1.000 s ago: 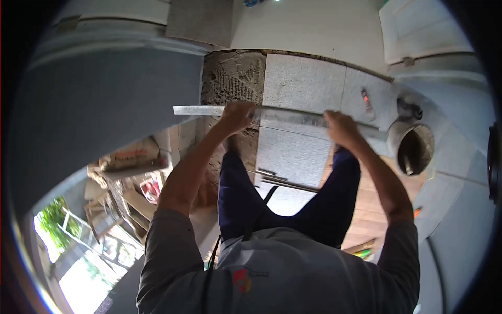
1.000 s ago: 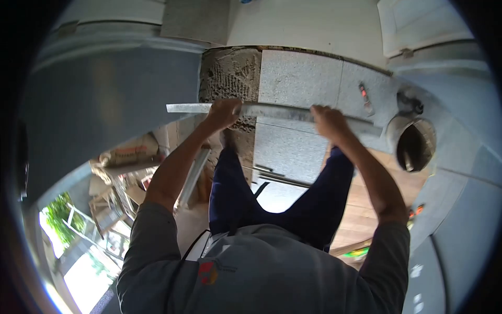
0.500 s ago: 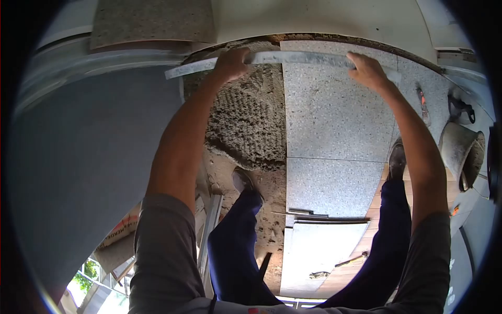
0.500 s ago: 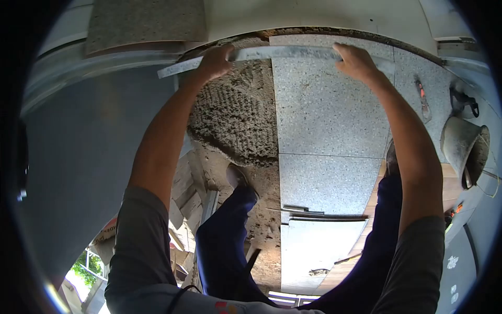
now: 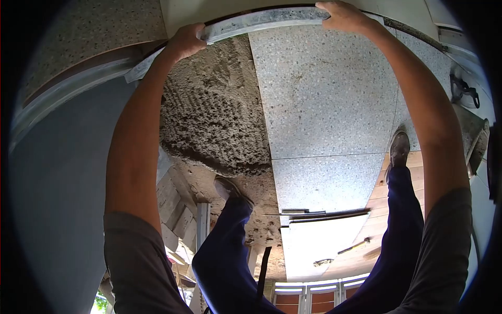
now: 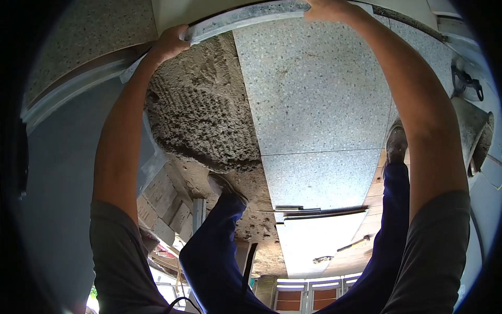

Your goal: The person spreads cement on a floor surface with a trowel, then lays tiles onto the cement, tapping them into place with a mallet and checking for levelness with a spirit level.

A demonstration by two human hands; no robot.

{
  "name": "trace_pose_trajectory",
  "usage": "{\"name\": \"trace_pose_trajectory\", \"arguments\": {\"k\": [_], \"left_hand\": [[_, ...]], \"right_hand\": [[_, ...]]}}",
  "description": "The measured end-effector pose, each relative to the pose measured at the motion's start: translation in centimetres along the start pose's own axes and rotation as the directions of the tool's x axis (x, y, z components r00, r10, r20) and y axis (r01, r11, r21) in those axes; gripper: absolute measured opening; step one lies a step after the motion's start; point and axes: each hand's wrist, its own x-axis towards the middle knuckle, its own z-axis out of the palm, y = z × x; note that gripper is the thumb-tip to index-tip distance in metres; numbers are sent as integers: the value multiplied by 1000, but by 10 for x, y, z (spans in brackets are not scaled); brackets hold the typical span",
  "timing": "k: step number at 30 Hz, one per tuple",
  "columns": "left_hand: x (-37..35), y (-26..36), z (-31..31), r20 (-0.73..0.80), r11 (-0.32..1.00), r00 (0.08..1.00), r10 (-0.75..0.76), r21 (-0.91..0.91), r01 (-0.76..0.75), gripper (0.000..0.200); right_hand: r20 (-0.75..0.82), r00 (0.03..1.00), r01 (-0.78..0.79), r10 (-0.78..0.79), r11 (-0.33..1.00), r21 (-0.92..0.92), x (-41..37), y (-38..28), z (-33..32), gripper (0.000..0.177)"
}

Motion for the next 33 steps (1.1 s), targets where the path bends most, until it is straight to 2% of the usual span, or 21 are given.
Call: {"name": "trace_pose_trajectory", "arguments": {"k": [1,5,8,10,11,13,16,17,19,22,25,28,31,33], "left_hand": [[3,1,3,-40,998,997,62,23,-61,65],[16,24,5,38,998,998,49,38,-50,70],[24,42,12,42,997,998,51,54,-54,72],[29,46,17,32,997,997,70,24,-71,70],[31,46,18,9,996,996,83,28,-83,71],[35,42,26,-32,994,994,107,34,-106,72],[41,31,34,-141,981,970,196,44,-191,62],[41,28,38,-124,985,978,171,22,-170,61],[23,67,18,-93,992,988,119,-19,-122,61],[37,72,19,23,1000,999,25,1,-25,75],[33,85,19,-28,994,998,56,-94,-59,75],[40,88,18,56,999,997,45,-19,-44,76],[39,99,25,-46,994,995,91,-61,-94,69],[49,119,27,20,994,996,88,58,-89,59]], "right_hand": [[7,1000,-18,19,999,-36,-1,0,-3,64],[85,995,-41,52,992,-122,5,26,-2,62],[-9,992,-130,130,990,-45,-22,10,-18,57],[-54,995,-84,81,995,-58,-11,44,2,55],[-78,995,-62,57,996,-66,-6,59,8,55],[-15,999,-33,32,994,-100,-1,64,6,55],[-4,1000,-24,24,992,-120,-2,65,4,56],[-12,1000,-28,27,992,-126,-5,64,4,56],[-39,999,-10,5,992,-127,-10,68,4,54],[-1,1000,-20,20,995,-97,-13,78,0,54],[4,1000,28,-28,990,-139,-15,88,4,54],[-26,998,49,-53,987,-156,-15,85,4,54],[-17,1000,2,-4,993,-116,-24,67,-2,54],[-65,998,6,-16,988,-154,-18,77,9,56]]}}
